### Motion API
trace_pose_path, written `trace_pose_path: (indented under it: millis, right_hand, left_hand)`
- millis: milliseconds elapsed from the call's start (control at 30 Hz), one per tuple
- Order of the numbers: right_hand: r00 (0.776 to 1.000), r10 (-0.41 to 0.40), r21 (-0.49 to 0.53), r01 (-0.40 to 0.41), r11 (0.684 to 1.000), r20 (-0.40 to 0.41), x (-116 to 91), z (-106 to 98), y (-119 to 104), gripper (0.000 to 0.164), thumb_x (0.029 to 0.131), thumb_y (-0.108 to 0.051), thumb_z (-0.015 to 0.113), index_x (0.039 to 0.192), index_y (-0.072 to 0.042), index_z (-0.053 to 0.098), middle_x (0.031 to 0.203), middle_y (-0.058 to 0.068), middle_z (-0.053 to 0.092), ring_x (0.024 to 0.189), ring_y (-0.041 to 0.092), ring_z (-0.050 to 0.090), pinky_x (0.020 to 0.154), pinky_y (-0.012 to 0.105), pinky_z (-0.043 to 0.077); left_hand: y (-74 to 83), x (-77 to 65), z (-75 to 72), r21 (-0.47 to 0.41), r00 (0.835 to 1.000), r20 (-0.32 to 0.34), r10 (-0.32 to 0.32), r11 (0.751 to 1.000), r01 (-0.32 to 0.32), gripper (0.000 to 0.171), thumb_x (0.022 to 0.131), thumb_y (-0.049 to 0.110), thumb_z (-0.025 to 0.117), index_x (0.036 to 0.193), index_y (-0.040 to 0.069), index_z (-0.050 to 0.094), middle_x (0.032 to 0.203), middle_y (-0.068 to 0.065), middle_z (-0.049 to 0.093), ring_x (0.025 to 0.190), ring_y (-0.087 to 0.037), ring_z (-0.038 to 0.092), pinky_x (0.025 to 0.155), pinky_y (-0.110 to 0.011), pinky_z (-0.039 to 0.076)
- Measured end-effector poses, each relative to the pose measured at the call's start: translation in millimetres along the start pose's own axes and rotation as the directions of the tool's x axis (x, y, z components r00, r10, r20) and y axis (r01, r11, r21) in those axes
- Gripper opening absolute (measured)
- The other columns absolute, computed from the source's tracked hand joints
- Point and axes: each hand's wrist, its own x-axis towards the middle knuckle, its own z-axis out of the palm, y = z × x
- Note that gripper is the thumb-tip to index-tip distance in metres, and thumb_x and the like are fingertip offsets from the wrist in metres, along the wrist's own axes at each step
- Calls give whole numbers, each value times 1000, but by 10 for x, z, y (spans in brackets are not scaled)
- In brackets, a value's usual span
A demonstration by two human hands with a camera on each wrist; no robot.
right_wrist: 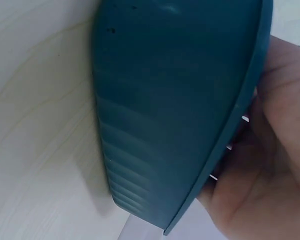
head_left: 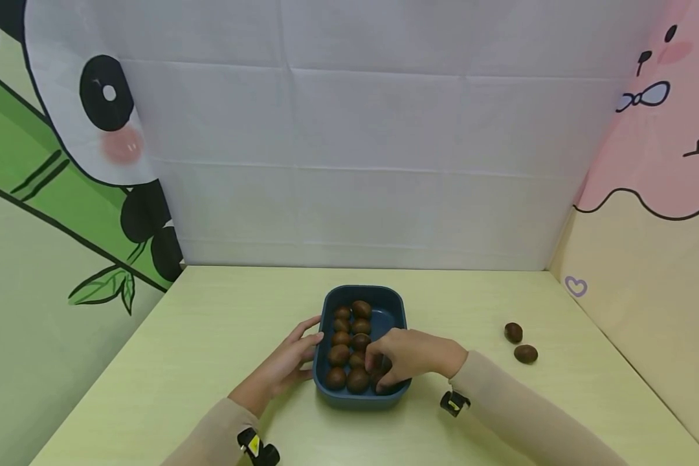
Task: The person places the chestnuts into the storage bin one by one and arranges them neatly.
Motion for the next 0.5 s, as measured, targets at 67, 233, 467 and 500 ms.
trace_pose_path:
  millis: [67, 233, 467, 500]
  right_hand:
    - [1000, -11, 11, 11, 1000, -9, -12, -11, 8, 24, 84, -26, 84, 102, -18, 71, 93, -13, 67, 76, -3, 59, 69, 20, 49]
    - [997, -56, 38, 57, 998, -47, -54, -67, 50, 25, 87, -25, 82, 107, -14, 71, 101, -6, 70, 86, 5, 65, 75, 21, 51]
    - [990, -67, 92, 79, 993, -126, -172, -214, 144, 20, 91, -21, 77, 108, -18, 70, 104, -5, 70, 91, 8, 66, 81, 28, 54]
    - [988, -65, 94, 79, 992, -141, -198, -236, 160, 19, 91, -21, 77, 108, -19, 70, 104, -6, 70, 91, 6, 65, 81, 30, 54]
  left_hand:
    - [-1, 0, -1, 1, 1000, 0, 1, 1000, -1, 64, 106, 37, 50, 159, 21, 18, 144, -25, 50, 128, -33, 54, 96, -53, 46]
    - [-2, 0, -4, -3, 1000, 4, 2, 1000, -2, 65, 106, 37, 50, 159, 21, 18, 144, -25, 49, 128, -33, 54, 97, -53, 46]
    - [1, -4, -2, -2, 1000, 1, 1, 1000, -1, 65, 106, 37, 51, 159, 21, 18, 144, -25, 49, 128, -34, 53, 97, -53, 46]
    - [0, -4, -1, -2, 1000, 2, 0, 1000, 0, 65, 106, 37, 51, 159, 21, 18, 144, -25, 49, 128, -34, 53, 97, -53, 46]
